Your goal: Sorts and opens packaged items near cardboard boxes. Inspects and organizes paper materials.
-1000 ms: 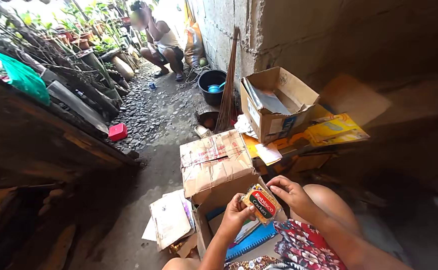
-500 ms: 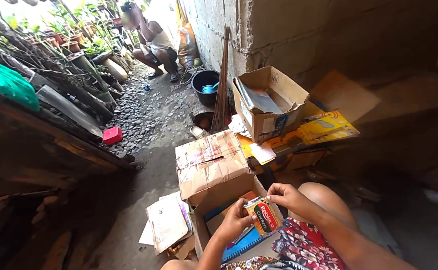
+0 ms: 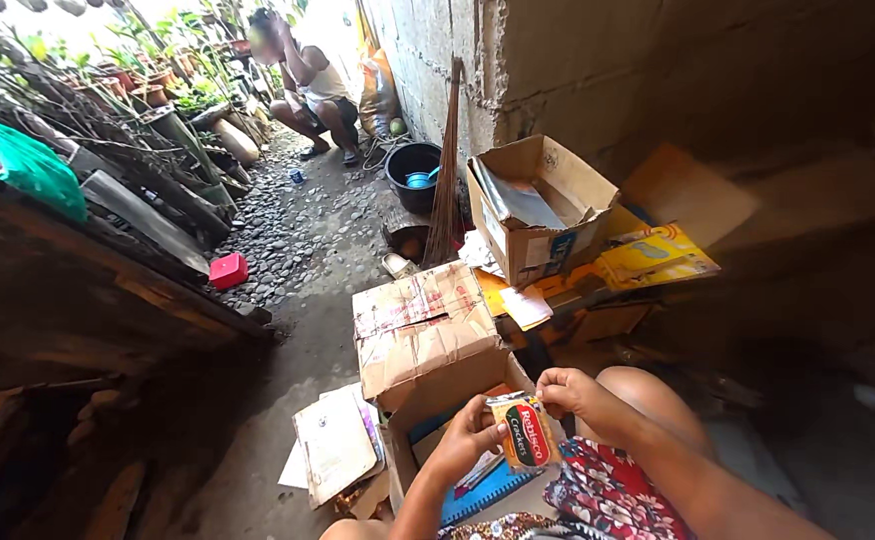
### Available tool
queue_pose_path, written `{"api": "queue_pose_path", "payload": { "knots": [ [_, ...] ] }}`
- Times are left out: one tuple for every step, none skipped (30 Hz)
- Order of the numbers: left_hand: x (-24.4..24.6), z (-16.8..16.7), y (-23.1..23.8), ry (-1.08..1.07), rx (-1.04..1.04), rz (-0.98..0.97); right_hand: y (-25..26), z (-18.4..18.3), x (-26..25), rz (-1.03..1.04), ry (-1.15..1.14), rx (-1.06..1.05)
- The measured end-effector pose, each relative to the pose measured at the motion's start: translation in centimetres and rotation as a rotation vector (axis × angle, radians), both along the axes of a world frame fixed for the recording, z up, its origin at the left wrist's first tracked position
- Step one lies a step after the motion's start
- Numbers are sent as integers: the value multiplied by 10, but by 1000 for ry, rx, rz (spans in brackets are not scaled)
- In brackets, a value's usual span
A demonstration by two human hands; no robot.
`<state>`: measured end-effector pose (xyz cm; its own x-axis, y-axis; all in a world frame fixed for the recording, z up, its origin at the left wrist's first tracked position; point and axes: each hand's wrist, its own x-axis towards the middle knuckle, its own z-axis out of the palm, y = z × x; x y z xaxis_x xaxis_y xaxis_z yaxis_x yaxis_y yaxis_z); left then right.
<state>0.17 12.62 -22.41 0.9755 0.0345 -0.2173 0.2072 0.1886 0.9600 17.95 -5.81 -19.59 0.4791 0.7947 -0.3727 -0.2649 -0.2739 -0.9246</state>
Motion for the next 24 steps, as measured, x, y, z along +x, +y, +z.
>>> {"api": "queue_pose_path", "payload": {
  "knots": [
    [0,-1,1,-12,-16,18,-1,1,0,-15,37,24],
    [0,-3,2,-24,-28,35,-1,2,1,-26,70,48],
    [0,-4,2,-35,-37,52,-2,2,1,-37,100,71],
    [0,-4,2,-42,-48,70,-2,2,1,-48,126,89],
    [0,-4,1,-48,-58,87,-2,3,1,-57,146,101],
    [0,-4,1,-51,-70,101,-2,3,0,-60,160,107],
    [0,-4,1,-53,-82,110,-2,4,0,-61,165,112],
    [0,-5,1,-57,-92,116,-1,3,-1,-62,164,114],
    [1,-6,0,-60,-99,127,-1,3,-1,-67,156,116],
    [1,-6,-1,-69,-101,139,-1,2,-1,-76,143,118],
    [2,-6,-2,-82,-94,150,-1,1,-1,-90,125,114],
    [2,-6,-2,-94,-77,158,0,0,-1,-104,108,107],
    [3,-7,-3,-104,-60,165,0,0,-1,-116,98,103],
    [4,-7,-4,-109,-46,171,0,1,-2,-124,97,102],
    [4,-7,-5,-106,-39,173,0,2,-2,-130,107,104],
    [4,-6,-6,-96,-36,174,0,3,-3,-138,118,109],
    [4,-5,-7,-82,-42,170,0,3,-3,-148,123,114],
    [3,-4,-7,-68,-52,159,0,4,-4,-157,123,120],
    [2,-3,-7,-55,-65,140,0,4,-4,-167,119,123],
    [2,-1,-7,-40,-83,113,0,4,-4,-174,112,121],
    [1,2,-7,-27,-102,84,0,3,-3,-181,104,121],
    [1,2,-7,-24,-124,61,0,3,-2,-185,102,125],
    [1,3,-8,-26,-141,43,0,3,-2,-190,107,131],
    [1,3,-8,-32,-155,33,0,3,-2,-189,113,135]
  ]
}}
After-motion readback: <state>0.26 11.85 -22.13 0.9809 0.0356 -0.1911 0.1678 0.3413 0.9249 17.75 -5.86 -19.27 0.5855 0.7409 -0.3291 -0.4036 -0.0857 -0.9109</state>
